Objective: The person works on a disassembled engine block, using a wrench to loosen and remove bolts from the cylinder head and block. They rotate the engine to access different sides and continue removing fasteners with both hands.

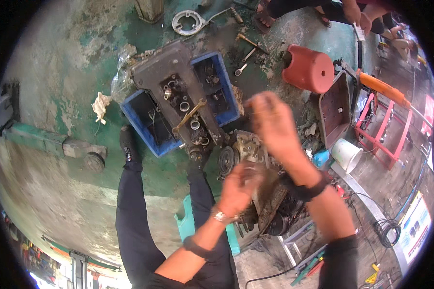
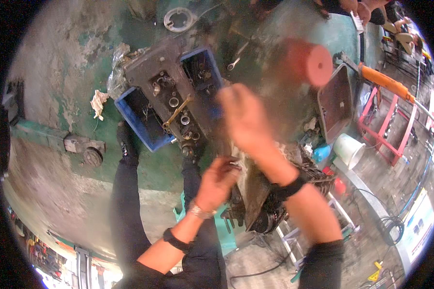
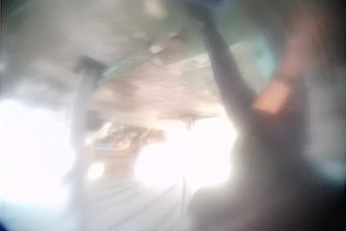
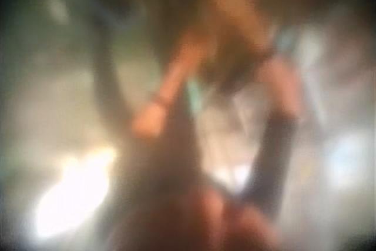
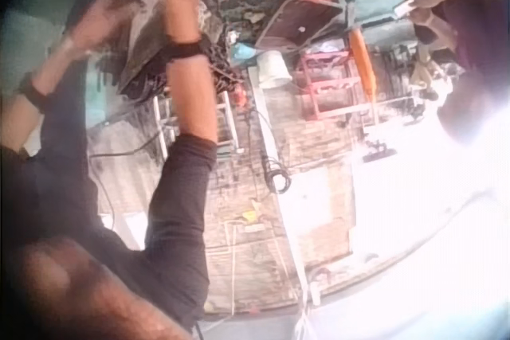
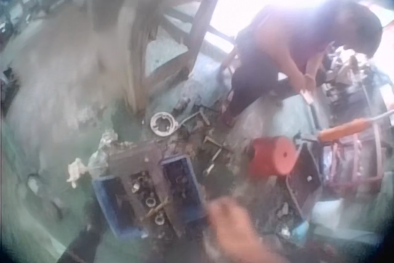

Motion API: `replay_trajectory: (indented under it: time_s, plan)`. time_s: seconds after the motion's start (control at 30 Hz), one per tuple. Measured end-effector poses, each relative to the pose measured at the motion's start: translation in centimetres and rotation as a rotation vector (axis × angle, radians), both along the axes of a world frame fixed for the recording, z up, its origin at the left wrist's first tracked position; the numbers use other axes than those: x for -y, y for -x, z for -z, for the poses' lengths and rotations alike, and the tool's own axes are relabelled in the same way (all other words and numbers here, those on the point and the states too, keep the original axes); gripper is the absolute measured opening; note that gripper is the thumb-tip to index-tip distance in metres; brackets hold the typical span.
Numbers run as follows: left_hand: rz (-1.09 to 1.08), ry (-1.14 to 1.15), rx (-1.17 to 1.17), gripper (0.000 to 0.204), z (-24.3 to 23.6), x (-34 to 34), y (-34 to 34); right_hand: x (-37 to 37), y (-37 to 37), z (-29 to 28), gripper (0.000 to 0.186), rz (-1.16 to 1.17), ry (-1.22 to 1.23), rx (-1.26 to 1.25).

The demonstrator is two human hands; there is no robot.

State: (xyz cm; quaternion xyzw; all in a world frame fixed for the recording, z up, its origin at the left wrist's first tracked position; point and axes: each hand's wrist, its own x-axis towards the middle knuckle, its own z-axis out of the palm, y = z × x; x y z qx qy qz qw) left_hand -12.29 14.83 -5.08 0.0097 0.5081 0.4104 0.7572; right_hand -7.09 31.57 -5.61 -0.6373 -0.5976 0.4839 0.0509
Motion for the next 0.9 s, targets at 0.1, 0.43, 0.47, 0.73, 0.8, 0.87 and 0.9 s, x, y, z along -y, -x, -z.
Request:
replay_trajectory:
  time_s: [0.1, 0.43, 0.47, 0.73, 0.8, 0.87, 0.9]
  plan:
    - [-0.291, 0.011, -0.085, 0.029, 1.5, 1.4, 4.4, 4.0, 6.2, 1.2, 0.031, 0.008, 0.118, -0.168]
    - [0.177, 0.148, -0.259, 0.011, 4.4, 7.4, 18.9, 13.2, 15.2, 4.8, 0.036, 0.292, 0.338, -0.212]
    - [0.222, 0.162, -0.319, 0.011, 4.9, 7.7, 20.0, 13.8, 15.0, 5.2, 0.039, 0.222, 0.211, -0.146]
    - [0.085, 0.36, -0.564, 0.011, 14.0, 9.0, 29.3, 17.4, 7.2, 14.3, 0.025, 0.397, 0.104, 0.101]
    - [0.111, 0.391, -0.615, 0.011, 16.5, 8.3, 31.1, 16.0, 4.9, 17.9, 0.014, 0.483, -0.015, 0.137]
    - [0.094, 0.407, -0.648, 0.011, 18.7, 7.8, 32.7, 12.9, 2.7, 20.7, 0.011, 0.512, -0.162, 0.188]
    - [0.086, 0.408, -0.654, 0.011, 19.8, 7.7, 33.5, 10.7, 1.8, 21.7, 0.012, 0.526, -0.206, 0.21]
